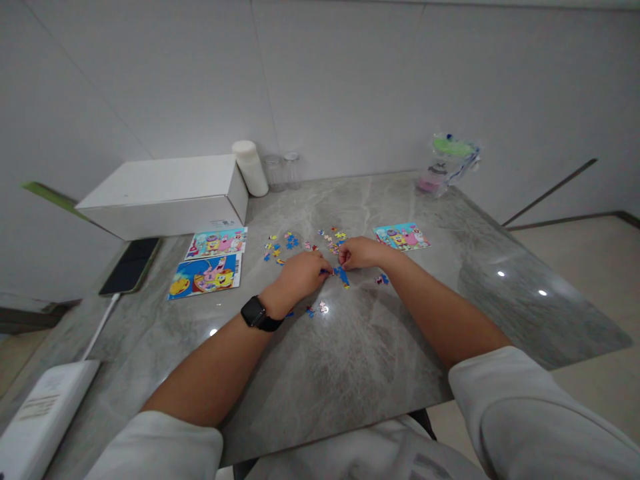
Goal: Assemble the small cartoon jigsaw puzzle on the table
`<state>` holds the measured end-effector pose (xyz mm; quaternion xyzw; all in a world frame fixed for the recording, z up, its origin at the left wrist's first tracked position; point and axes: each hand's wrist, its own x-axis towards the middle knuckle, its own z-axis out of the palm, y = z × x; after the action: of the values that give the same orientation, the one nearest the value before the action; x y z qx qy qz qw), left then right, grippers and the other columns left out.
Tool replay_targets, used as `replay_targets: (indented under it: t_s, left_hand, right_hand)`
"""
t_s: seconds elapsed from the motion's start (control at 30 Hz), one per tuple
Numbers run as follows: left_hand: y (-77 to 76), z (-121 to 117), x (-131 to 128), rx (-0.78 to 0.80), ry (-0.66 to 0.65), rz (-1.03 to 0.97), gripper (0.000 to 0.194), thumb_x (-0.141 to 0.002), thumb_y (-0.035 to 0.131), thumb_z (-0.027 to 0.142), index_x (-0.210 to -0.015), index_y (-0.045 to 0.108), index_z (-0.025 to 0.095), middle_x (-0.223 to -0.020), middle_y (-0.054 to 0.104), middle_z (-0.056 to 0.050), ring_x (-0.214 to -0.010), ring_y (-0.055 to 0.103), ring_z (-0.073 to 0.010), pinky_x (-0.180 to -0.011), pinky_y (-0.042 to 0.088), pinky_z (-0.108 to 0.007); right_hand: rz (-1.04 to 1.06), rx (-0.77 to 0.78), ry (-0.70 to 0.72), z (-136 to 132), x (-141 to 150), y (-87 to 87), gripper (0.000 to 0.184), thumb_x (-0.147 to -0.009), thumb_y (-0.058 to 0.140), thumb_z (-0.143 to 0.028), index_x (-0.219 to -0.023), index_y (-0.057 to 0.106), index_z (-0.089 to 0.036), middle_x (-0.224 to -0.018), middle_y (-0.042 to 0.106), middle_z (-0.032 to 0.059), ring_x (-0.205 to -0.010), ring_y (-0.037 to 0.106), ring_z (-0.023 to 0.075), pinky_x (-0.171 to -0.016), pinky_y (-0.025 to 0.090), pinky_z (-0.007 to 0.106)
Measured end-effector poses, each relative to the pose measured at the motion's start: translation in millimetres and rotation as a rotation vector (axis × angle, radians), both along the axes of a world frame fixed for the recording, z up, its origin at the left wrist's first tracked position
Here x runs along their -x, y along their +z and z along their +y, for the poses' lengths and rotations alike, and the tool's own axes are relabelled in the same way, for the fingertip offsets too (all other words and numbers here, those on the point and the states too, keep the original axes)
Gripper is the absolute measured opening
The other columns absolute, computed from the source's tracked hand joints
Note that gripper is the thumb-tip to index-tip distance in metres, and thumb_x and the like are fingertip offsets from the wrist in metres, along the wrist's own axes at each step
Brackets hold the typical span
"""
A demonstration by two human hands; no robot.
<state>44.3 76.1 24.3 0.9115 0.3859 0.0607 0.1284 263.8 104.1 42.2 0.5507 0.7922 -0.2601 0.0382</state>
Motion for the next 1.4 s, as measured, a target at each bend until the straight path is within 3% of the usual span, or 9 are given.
replay_targets:
  t_s: [0.2, 0.47, 0.97, 1.4]
  left_hand:
    - [-0.2, -2.3, -1.7, -0.019, 0.021, 0.006, 0.027, -0.1, 0.062, 0.028, -0.113, 0.086, 0.031, -0.109, 0.078, -0.01, -0.103, 0.07, -0.0272, -0.084, 0.052, -0.036]
    - [5.0, -5.5, -4.1, -0.058, 0.015, 0.104, 0.029, -0.102, 0.058, 0.027, -0.111, 0.086, 0.029, -0.107, 0.078, -0.009, -0.105, 0.07, -0.028, -0.079, 0.052, -0.036]
    - [7.6, -13.6, -8.6, -0.102, 0.017, 0.141, 0.033, -0.105, 0.052, 0.026, -0.11, 0.085, 0.022, -0.105, 0.076, -0.012, -0.103, 0.07, -0.0281, -0.084, 0.053, -0.037]
    - [6.1, -11.7, -7.1, -0.11, 0.008, 0.133, 0.03, -0.104, 0.055, 0.025, -0.11, 0.085, 0.024, -0.106, 0.076, -0.011, -0.104, 0.07, -0.0277, -0.083, 0.054, -0.036]
  right_hand:
    - [-0.016, -0.001, 0.021, -1.3, 1.0, 2.6, 0.009, -0.076, 0.082, -0.017, -0.083, 0.082, -0.023, -0.084, 0.08, 0.0024, -0.078, 0.071, 0.02, -0.065, 0.043, 0.026]
    - [-0.128, 0.035, 0.065, -3.4, 5.1, 8.6, 0.017, -0.086, 0.076, -0.026, -0.1, 0.083, -0.02, -0.097, 0.082, 0.0036, -0.086, 0.072, 0.0186, -0.067, 0.044, 0.023]
    - [-0.089, 0.046, 0.043, -2.1, 4.7, 1.9, 0.012, -0.086, 0.078, -0.029, -0.096, 0.082, -0.022, -0.094, 0.082, 0.0019, -0.085, 0.073, 0.0178, -0.065, 0.042, 0.023]
    - [-0.175, -0.012, 0.052, -2.9, 9.1, 0.4, 0.02, -0.091, 0.073, -0.036, -0.099, 0.083, -0.021, -0.1, 0.083, 0.0056, -0.088, 0.072, 0.0204, -0.065, 0.04, 0.026]
